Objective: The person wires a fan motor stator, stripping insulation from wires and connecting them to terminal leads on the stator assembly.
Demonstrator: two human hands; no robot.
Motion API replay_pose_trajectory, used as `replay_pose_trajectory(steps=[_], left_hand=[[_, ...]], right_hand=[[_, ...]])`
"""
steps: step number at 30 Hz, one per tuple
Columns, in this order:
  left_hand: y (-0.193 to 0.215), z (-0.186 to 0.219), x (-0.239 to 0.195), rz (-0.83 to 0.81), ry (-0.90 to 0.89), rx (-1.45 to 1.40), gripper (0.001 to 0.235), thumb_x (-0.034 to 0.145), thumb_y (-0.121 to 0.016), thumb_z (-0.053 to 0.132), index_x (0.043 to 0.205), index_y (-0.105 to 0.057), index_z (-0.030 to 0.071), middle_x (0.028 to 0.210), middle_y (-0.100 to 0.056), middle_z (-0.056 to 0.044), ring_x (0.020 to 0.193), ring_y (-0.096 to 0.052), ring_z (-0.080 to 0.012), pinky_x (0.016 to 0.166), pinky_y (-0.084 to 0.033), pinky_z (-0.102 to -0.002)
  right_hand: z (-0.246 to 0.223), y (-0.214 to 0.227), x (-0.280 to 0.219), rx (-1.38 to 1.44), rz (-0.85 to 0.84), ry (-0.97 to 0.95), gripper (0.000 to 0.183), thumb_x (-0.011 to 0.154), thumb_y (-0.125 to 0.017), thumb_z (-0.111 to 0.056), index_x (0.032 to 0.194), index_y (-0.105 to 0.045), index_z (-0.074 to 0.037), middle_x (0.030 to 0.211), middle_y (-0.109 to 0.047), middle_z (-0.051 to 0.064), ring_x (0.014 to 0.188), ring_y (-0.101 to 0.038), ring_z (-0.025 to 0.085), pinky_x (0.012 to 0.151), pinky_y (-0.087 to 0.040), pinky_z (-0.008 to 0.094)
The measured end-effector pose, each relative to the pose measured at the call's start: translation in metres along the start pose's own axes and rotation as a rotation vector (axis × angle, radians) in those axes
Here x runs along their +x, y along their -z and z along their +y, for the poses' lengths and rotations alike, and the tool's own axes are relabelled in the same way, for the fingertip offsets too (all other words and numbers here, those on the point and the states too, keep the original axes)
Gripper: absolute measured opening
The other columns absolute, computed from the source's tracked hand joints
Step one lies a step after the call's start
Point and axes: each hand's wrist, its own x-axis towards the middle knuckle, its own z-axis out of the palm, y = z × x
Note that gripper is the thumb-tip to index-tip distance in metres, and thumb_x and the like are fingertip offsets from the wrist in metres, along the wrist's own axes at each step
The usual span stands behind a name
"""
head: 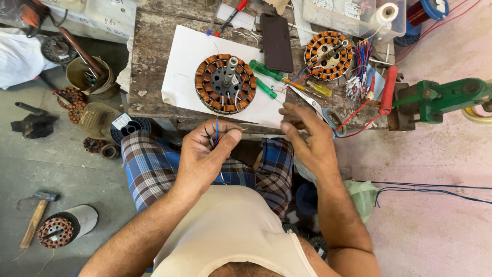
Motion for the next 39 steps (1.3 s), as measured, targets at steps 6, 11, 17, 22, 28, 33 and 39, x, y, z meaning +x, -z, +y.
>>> replay_pose_trajectory(steps=[6,11,17,22,28,33,39], left_hand=[[0.013,-0.003,-0.001,0.075,-0.106,0.052,0.012,0.099,-0.072,0.013,0.104,-0.075,0.002,0.088,-0.062,0.0,0.073,-0.049,-0.0028,0.065,-0.042,-0.019],[0.027,-0.01,0.008,0.145,-0.307,0.035,0.014,0.099,-0.07,0.013,0.104,-0.071,0.0,0.137,-0.055,-0.011,0.102,-0.062,-0.0033,0.086,-0.055,-0.021],[0.033,-0.02,0.02,0.187,-0.13,-0.084,0.019,0.101,-0.066,0.018,0.102,-0.068,-0.001,0.16,-0.05,-0.02,0.058,-0.048,0.0014,0.043,-0.038,-0.017],[0.038,-0.021,0.029,0.169,-0.118,-0.169,0.021,0.099,-0.068,0.019,0.099,-0.065,-0.001,0.157,-0.053,-0.019,0.049,-0.045,0.0011,0.041,-0.038,-0.017],[0.056,-0.009,0.053,0.21,-0.011,-0.175,0.019,0.103,-0.074,0.016,0.102,-0.069,-0.002,0.082,-0.056,-0.008,0.048,-0.039,-0.0049,0.042,-0.035,-0.022],[0.049,0.009,0.033,0.215,-0.386,0.272,0.013,0.101,-0.071,0.015,0.103,-0.073,0.002,0.108,-0.064,0.003,0.088,-0.057,-0.0048,0.078,-0.049,-0.021],[0.029,0.021,0.038,0.119,-0.371,0.502,0.01,0.098,-0.074,0.011,0.106,-0.077,0.005,0.094,-0.068,-0.005,0.077,-0.06,-0.0105,0.068,-0.048,-0.026]], right_hand=[[0.018,-0.04,0.036,0.337,-0.072,0.127,0.065,0.104,-0.054,0.003,0.163,-0.03,-0.01,0.148,-0.059,0.023,0.124,-0.067,0.027,0.104,-0.058,0.037],[0.027,-0.06,0.061,0.422,-0.1,0.031,0.079,0.1,-0.052,0.01,0.168,-0.02,-0.013,0.15,-0.057,0.027,0.138,-0.058,0.03,0.115,-0.044,0.04],[0.019,-0.073,0.076,0.497,-0.127,-0.107,0.093,0.086,-0.046,0.02,0.166,-0.018,-0.02,0.154,-0.054,0.026,0.144,-0.052,0.034,0.114,-0.041,0.044],[0.015,-0.08,0.061,0.566,-0.086,-0.092,0.094,0.086,-0.046,0.022,0.166,-0.016,-0.018,0.162,-0.038,0.02,0.148,-0.045,0.034,0.117,-0.043,0.046],[0.006,-0.08,0.037,0.553,-0.076,-0.056,0.087,0.095,-0.056,0.01,0.166,-0.011,-0.017,0.15,-0.054,0.027,0.141,-0.054,0.032,0.115,-0.046,0.042],[-0.025,-0.052,0.03,-0.191,0.226,-0.027,0.03,0.097,-0.08,-0.014,0.125,-0.07,-0.012,0.127,-0.059,0.018,0.099,-0.069,0.02,0.088,-0.061,0.034],[-0.062,-0.041,0.061,-0.721,0.213,0.865,0.021,0.093,-0.086,-0.015,0.112,-0.078,-0.011,0.123,-0.074,0.003,0.115,-0.062,0.024,0.099,-0.043,0.043]])
